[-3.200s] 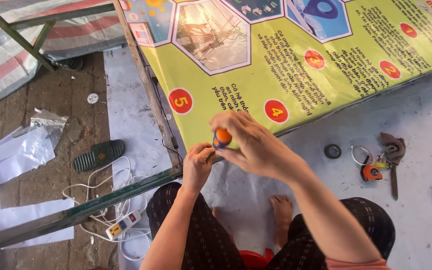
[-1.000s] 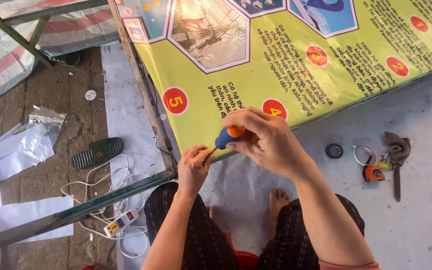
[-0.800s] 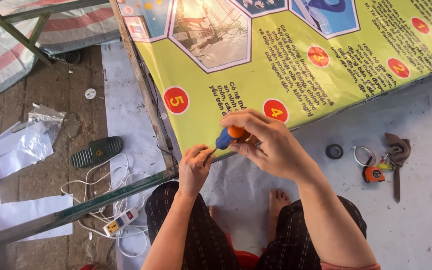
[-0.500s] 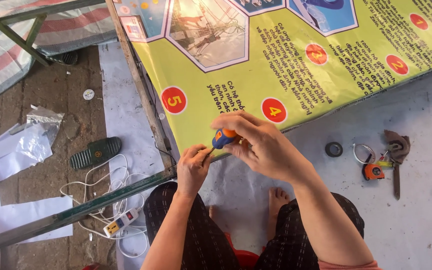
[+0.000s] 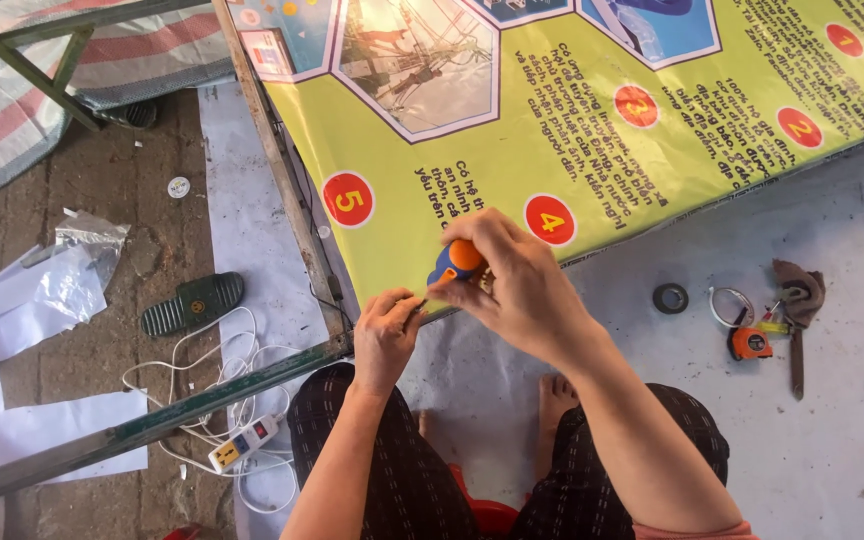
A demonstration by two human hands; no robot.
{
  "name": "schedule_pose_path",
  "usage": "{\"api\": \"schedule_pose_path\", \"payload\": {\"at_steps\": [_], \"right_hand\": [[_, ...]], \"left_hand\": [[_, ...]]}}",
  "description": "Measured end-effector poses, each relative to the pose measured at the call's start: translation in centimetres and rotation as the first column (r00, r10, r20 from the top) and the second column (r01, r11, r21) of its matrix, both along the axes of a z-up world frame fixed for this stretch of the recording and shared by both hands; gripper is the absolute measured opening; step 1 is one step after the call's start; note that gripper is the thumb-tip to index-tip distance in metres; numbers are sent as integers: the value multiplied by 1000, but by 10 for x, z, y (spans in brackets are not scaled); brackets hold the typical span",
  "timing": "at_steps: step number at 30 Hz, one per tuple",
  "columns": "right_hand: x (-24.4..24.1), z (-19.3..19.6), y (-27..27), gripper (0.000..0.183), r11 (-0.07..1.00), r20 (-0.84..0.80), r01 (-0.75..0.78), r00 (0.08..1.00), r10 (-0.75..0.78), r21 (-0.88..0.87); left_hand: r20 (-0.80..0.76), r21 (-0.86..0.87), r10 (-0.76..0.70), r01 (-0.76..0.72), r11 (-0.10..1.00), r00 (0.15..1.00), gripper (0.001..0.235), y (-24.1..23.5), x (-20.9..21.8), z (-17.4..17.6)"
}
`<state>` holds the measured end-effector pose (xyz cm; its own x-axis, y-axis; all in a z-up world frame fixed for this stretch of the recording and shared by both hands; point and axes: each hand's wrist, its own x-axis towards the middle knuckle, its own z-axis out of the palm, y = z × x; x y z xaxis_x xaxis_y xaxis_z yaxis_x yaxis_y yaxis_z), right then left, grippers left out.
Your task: Assembling a banner by securing the printed material to a metal frame using a screwdriver to tuck edges and tighten fasteners.
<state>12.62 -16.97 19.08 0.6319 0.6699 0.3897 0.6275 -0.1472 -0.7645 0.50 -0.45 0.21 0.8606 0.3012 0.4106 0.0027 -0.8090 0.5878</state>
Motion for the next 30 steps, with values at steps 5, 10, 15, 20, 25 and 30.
{"api": "schedule_pose_path", "payload": {"at_steps": [5,10,15,20,25,30], "right_hand": [[-5,13,2,42,990,-66,-141,988,140,-1],[-3,7,3,49,994,-90,-110,990,110,6],[-6,15,4,40,980,-34,-199,980,198,-25],[-8,24,4,49,982,-43,-183,982,182,-42],[-6,12,-1,40,987,-33,-132,991,130,-89],[-7,27,-2,50,978,-60,-179,983,174,-108]], "left_hand": [[8,21,-4,4,1000,1000,12,-2,1,5],[21,10,-13,12,1000,1000,15,-1,0,7],[38,6,-13,13,1000,999,12,0,1,4],[18,-5,-17,17,1000,1000,11,0,0,12],[5,-5,-5,5,1000,1000,11,-1,1,11],[1,-34,-26,26,999,1000,13,0,1,12]]}}
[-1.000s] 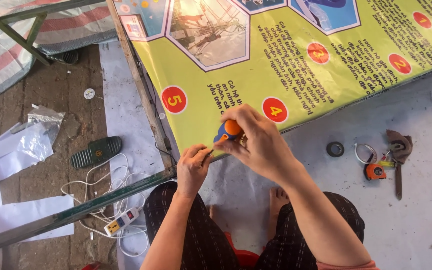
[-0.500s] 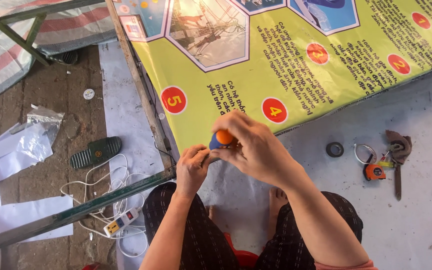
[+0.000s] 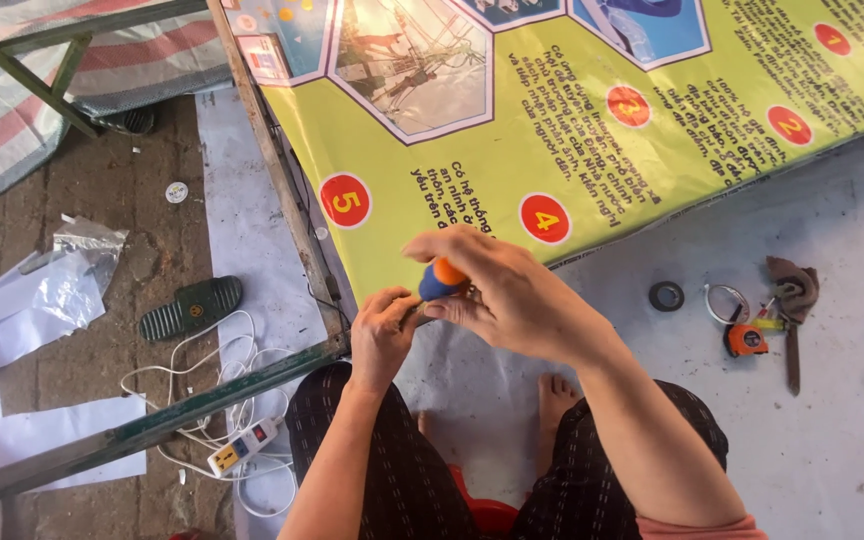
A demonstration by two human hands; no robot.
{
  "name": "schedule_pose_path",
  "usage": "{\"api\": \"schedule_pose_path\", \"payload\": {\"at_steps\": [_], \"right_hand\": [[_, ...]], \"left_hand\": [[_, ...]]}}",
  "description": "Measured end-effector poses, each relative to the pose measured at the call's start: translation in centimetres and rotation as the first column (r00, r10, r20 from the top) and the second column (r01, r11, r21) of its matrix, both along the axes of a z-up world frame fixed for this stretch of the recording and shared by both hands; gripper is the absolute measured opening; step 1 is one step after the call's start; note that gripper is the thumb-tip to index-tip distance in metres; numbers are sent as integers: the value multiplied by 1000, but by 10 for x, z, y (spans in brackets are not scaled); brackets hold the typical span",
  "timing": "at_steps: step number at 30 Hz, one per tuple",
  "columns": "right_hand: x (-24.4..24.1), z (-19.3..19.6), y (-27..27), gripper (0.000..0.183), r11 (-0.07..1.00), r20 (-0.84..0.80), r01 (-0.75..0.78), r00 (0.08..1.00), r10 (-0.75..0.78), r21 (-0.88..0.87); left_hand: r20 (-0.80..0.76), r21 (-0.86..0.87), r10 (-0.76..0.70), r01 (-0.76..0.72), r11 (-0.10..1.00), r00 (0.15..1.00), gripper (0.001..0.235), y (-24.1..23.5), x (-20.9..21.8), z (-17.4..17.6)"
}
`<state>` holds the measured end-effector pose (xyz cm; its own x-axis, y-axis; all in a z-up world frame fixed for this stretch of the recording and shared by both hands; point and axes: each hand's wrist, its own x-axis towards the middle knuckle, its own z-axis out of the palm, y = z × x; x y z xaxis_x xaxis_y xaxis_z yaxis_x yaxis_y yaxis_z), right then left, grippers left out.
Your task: Assembling a banner by securing the printed material to a metal frame using a screwdriver to tuck edges and tighten fasteners.
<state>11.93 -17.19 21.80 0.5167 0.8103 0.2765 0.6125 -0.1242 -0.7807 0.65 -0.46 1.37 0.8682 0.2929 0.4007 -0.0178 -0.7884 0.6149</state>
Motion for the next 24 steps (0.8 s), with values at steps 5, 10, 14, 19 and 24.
{"api": "schedule_pose_path", "payload": {"at_steps": [5,10,14,19,24], "right_hand": [[-1,2,8,39,999,110,-33,993,31,16],[3,-7,6,41,993,136,81,986,-92,86],[3,-9,5,42,987,106,101,988,-115,127],[11,-19,3,41,992,80,104,991,-110,72],[16,-30,0,40,987,28,126,991,-129,98]], "left_hand": [[-14,-67,-22,21,998,1000,15,3,-3,-7],[-17,-331,-36,28,943,999,15,20,-3,-20],[-33,-497,-79,52,866,996,13,35,-3,-33],[-130,-338,-124,74,938,984,13,20,2,-17],[-185,-303,-143,82,950,972,13,18,-1,-5]]}}
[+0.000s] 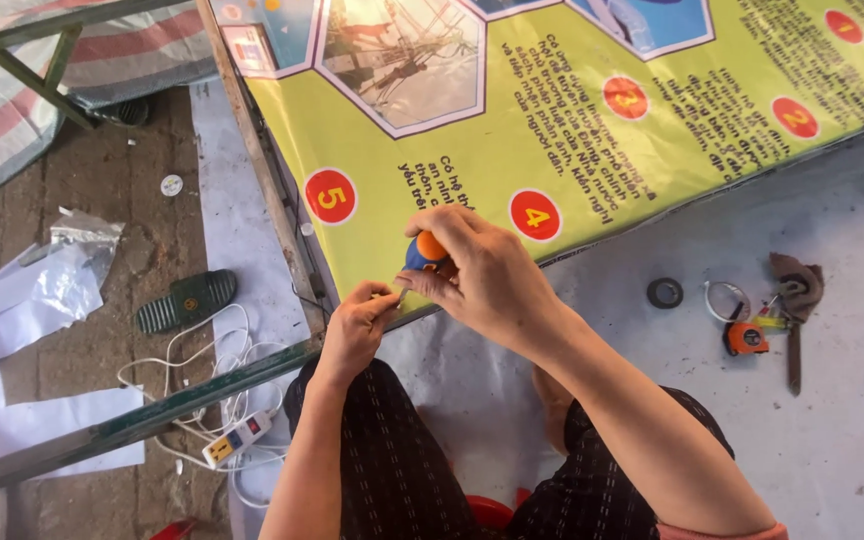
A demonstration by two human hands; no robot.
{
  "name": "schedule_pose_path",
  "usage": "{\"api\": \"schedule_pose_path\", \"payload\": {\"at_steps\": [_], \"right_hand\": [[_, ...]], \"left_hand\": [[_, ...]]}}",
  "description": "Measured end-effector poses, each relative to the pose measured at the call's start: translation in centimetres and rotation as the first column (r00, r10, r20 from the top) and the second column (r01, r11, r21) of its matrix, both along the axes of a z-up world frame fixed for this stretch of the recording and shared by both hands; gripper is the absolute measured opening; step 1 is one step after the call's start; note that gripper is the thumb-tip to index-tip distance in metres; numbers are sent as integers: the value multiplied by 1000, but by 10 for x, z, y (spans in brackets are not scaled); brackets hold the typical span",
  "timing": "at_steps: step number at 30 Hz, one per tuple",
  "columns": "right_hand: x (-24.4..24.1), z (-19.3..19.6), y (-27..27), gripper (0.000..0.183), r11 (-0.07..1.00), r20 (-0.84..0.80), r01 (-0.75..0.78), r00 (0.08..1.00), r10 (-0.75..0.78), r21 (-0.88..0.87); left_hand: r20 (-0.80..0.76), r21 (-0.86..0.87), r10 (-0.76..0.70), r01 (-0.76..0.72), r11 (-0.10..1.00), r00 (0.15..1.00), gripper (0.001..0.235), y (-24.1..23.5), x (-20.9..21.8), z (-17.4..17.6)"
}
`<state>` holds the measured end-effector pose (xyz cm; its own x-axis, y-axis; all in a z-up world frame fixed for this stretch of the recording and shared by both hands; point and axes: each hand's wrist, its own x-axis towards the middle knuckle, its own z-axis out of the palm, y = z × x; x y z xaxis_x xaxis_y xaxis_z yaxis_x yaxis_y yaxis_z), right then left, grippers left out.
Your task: Assembling a banner by securing the printed material to a metal frame using a screwdriver to tuck edges and tighten fasteners.
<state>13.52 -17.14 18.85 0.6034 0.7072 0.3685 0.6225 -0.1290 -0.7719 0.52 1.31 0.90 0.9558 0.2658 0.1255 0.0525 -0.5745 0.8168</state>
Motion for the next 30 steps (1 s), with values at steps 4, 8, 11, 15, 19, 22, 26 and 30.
{"api": "schedule_pose_path", "payload": {"at_steps": [4,8,11,15,19,22,26,30], "right_hand": [[-2,4,-2,40,1000,-16,-3,1000,2,-30],[-5,8,1,40,999,-11,-7,1000,6,-52],[-4,11,3,39,999,-38,-4,999,2,-52],[-2,4,10,38,999,-43,-2,999,0,-54],[-5,-6,13,42,999,17,48,999,-48,-25],[-6,-12,16,45,994,90,102,991,-99,-31],[-11,-11,18,45,995,86,95,992,-92,-20],[-12,-5,18,42,999,48,39,998,-39,-11]], "left_hand": [[34,-2,-19,20,1000,999,13,2,2,-1],[41,59,25,-27,998,999,12,-5,3,3],[50,21,26,-27,999,998,11,-9,4,10],[41,19,18,-19,1000,999,14,-6,4,8],[50,-37,17,-16,999,999,16,-1,2,8],[52,-29,12,-11,1000,999,17,1,2,4],[68,-19,43,-41,999,997,14,-5,3,6],[49,12,65,-66,998,997,8,-1,1,-13]]}}
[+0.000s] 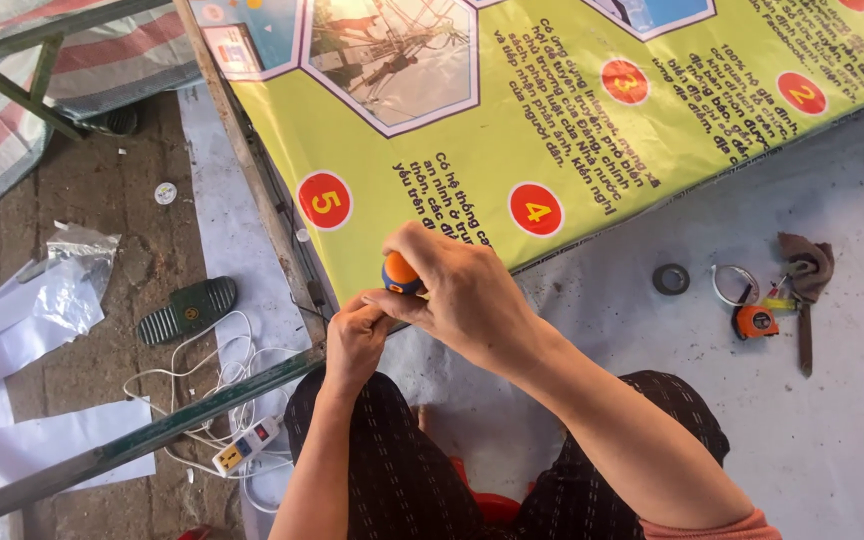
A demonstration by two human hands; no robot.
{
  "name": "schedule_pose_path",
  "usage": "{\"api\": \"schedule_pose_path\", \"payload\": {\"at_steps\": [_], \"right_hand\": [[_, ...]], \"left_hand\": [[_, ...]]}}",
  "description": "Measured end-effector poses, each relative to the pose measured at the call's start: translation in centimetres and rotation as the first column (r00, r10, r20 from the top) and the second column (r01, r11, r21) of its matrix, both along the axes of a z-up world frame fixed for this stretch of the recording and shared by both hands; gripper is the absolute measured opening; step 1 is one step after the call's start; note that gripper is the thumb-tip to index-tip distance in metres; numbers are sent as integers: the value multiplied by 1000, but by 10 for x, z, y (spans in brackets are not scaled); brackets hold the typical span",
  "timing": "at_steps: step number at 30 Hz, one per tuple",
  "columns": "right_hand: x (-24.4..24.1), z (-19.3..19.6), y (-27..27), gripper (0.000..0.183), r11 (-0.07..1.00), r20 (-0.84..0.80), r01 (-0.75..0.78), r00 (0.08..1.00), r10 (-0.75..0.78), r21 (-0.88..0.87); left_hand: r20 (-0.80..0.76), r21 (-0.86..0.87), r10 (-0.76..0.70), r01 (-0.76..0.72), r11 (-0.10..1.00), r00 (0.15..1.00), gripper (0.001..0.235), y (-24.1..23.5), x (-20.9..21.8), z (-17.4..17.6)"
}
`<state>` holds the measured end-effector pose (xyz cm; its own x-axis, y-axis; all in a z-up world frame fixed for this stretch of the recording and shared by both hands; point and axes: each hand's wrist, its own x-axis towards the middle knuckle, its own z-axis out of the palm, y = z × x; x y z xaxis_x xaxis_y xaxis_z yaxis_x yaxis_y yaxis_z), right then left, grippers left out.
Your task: Assembling a banner by securing the printed material to a metal frame using a screwdriver to tuck edges and tighten fasteners.
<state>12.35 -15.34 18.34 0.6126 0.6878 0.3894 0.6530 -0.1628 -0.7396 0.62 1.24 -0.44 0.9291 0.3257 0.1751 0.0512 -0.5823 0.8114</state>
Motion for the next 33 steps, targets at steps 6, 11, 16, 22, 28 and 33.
{"api": "schedule_pose_path", "payload": {"at_steps": [6,11,16,22,28,33], "right_hand": [[3,0,3,42,1000,-7,2,1000,-2,6],[3,-1,7,42,1000,-50,-4,999,4,7],[7,2,10,41,1000,-63,8,998,-9,-11],[12,0,10,38,1000,-143,11,990,-10,9],[5,1,6,35,1000,-59,15,998,-15,-3],[9,-4,1,35,998,27,60,998,-59,-24]], "left_hand": [[-27,61,16,-14,998,1000,9,-4,0,5],[15,33,49,-50,998,999,11,-8,3,13],[19,18,33,-34,999,999,6,-5,3,19],[45,28,4,-5,1000,999,8,-4,2,20],[68,86,-21,16,996,997,9,-7,2,25],[99,21,12,-14,1000,995,17,-13,-3,29]]}}
